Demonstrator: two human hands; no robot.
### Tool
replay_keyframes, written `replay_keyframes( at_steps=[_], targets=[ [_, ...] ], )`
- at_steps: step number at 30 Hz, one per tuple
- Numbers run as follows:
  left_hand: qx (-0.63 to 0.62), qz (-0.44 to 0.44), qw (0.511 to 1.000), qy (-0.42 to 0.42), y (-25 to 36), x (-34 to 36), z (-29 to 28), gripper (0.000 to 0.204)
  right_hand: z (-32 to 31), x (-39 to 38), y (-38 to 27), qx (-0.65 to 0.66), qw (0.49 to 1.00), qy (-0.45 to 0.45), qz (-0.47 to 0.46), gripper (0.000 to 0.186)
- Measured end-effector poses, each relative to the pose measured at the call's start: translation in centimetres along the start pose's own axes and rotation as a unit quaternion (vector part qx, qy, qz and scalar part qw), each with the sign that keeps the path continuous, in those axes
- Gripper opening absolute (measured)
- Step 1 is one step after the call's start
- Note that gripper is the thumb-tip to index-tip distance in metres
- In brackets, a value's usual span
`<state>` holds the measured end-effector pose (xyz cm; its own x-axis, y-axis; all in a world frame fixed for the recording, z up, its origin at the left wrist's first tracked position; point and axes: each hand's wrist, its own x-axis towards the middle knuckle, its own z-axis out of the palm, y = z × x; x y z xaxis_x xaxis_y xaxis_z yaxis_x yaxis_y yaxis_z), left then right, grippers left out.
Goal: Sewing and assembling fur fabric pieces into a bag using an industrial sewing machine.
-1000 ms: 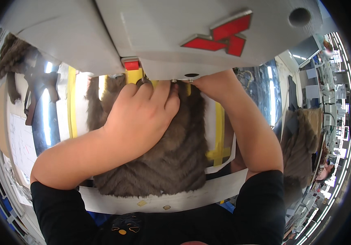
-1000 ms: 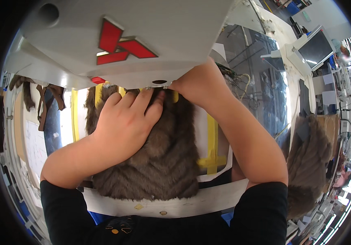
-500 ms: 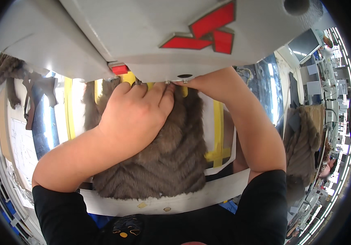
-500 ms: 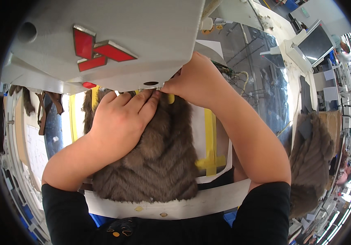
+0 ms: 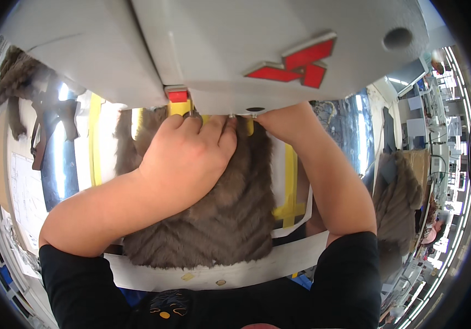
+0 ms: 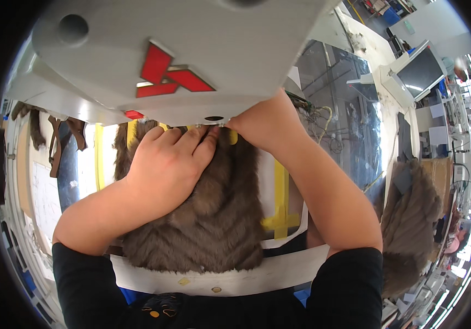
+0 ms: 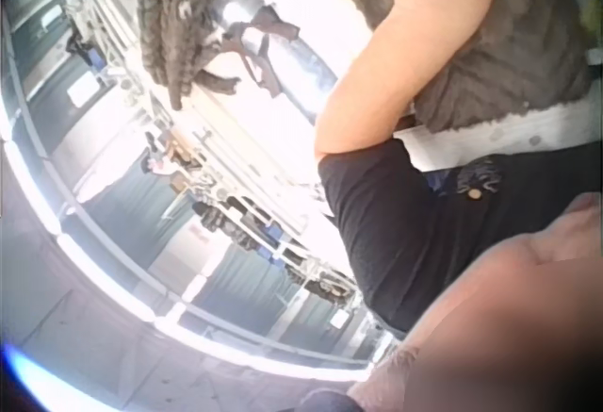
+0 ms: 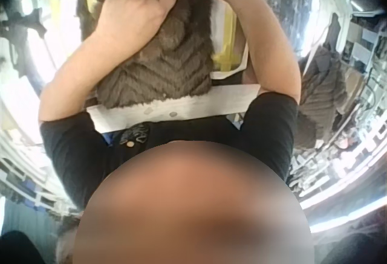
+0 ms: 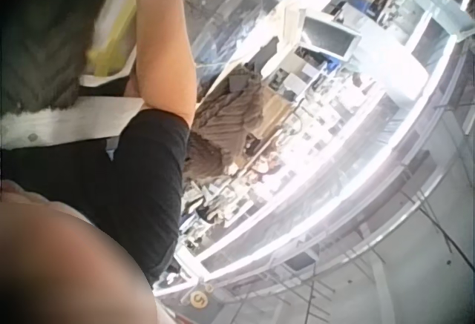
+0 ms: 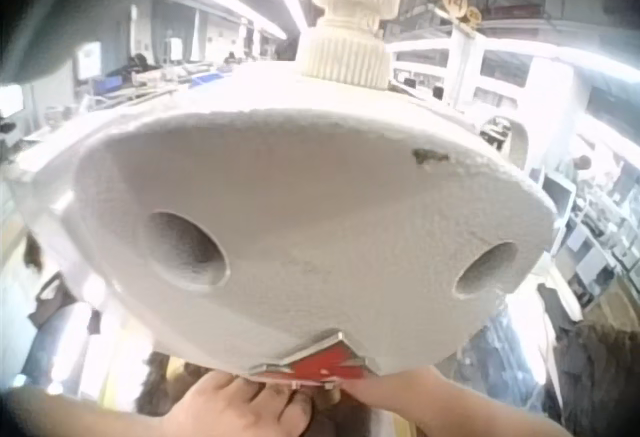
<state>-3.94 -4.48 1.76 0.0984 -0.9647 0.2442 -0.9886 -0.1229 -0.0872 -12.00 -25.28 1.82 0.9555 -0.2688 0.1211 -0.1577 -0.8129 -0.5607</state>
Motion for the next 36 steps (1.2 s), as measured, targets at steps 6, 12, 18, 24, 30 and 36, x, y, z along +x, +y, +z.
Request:
replay_keyframes(
  at_steps=[6, 12, 18, 24, 30, 36],
  targets=[
    [-0.022, 0.010, 1.000, 0.015, 0.0, -0.2, 0.4, 0.047, 0.6, -0.4, 1.1, 0.032, 0.999, 0.028, -0.015, 0.029],
    [-0.026, 0.010, 1.000, 0.000, 0.1, 0.0, 0.1, 0.047, 0.2, -0.2, 1.2, 0.087, 0.996, 0.028, 0.007, 0.028],
    [-0.051, 0.011, 0.999, 0.006, -0.3, -0.1, 0.4, 0.047, -0.2, -0.2, 1.0, 0.041, 0.997, -0.052, 0.034, 0.029],
    [-0.023, 0.003, 1.000, -0.005, 0.1, 0.1, 0.0, 0.047, 0.4, -0.4, 1.0, 0.018, 0.999, 0.028, -0.029, 0.025],
    [-0.018, 0.007, 1.000, 0.013, -0.1, -0.2, 0.6, 0.048, -1.7, -1.2, -1.4, 0.117, 0.993, 0.007, 0.017, 0.027],
    [-0.043, 0.013, 0.999, -0.001, 0.0, 0.2, 0.4, 0.038, -2.9, -3.8, -1.8, 0.071, 0.988, -0.097, -0.101, 0.038]
  ],
)
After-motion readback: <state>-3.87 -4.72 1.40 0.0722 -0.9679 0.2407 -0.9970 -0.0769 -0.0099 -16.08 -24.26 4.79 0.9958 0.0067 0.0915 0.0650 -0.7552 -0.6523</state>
